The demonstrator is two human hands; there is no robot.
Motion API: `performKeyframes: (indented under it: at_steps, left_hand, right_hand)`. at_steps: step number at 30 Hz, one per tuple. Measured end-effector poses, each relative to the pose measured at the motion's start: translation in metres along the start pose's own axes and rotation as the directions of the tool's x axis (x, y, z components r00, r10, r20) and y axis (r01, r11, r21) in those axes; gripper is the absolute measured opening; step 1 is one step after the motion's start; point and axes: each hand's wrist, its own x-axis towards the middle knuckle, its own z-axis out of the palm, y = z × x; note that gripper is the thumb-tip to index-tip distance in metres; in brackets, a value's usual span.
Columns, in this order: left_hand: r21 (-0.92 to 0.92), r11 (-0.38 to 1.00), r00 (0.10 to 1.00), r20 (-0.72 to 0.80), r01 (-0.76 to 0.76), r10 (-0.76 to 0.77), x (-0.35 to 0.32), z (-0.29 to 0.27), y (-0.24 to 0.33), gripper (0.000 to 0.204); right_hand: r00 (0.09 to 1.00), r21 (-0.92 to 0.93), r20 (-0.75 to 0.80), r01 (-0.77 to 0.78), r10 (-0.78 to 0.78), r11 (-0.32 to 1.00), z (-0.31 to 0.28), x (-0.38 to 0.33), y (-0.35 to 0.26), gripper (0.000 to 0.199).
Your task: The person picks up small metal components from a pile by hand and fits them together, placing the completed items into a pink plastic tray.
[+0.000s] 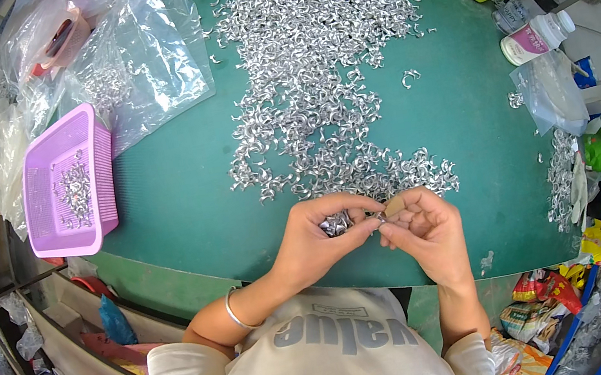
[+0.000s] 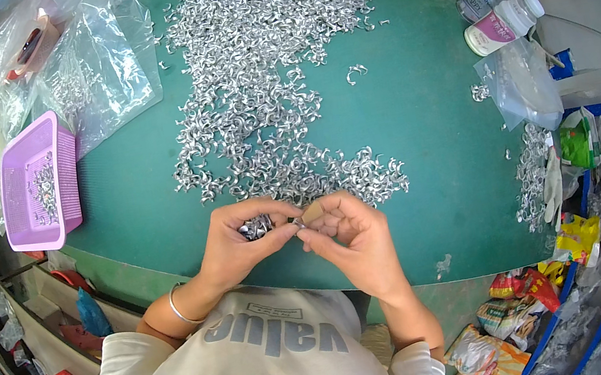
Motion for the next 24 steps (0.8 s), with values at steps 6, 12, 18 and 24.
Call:
performKeyframes:
  at_steps: [6, 12, 18, 24]
  left_hand:
    - [-0.027, 1.000, 1.000, -0.020, 0.008, -0.009, -0.005, 0.001, 0.000, 0.010]
    - [-0.085, 0.996, 1.000, -0.010, 0.009, -0.009, -0.006, 0.003, 0.001, 0.007]
    - [-0.105, 0.994, 1.000, 0.017, 0.020, -0.018, -0.008, 0.004, 0.003, 0.008]
    - [-0.107, 0.994, 1.000, -0.001, 0.002, -0.003, -0.010, 0.005, 0.004, 0.010]
  right_hand:
    - [0.992, -0.066, -0.088, 0.082, -0.088, 0.994, 0.004, -0.007, -0.003, 0.018]
    - [0.952, -0.210, -0.105, 0.263, -0.289, 0.942, 0.004, -0.007, 0.003, 0.019]
    - [0.911, -0.258, -0.097, 0.365, -0.400, 0.895, 0.007, -0.008, 0.003, 0.022]
    - [0.907, -0.251, -0.124, 0.364, -0.403, 0.897, 0.013, -0.009, 0.002, 0.025]
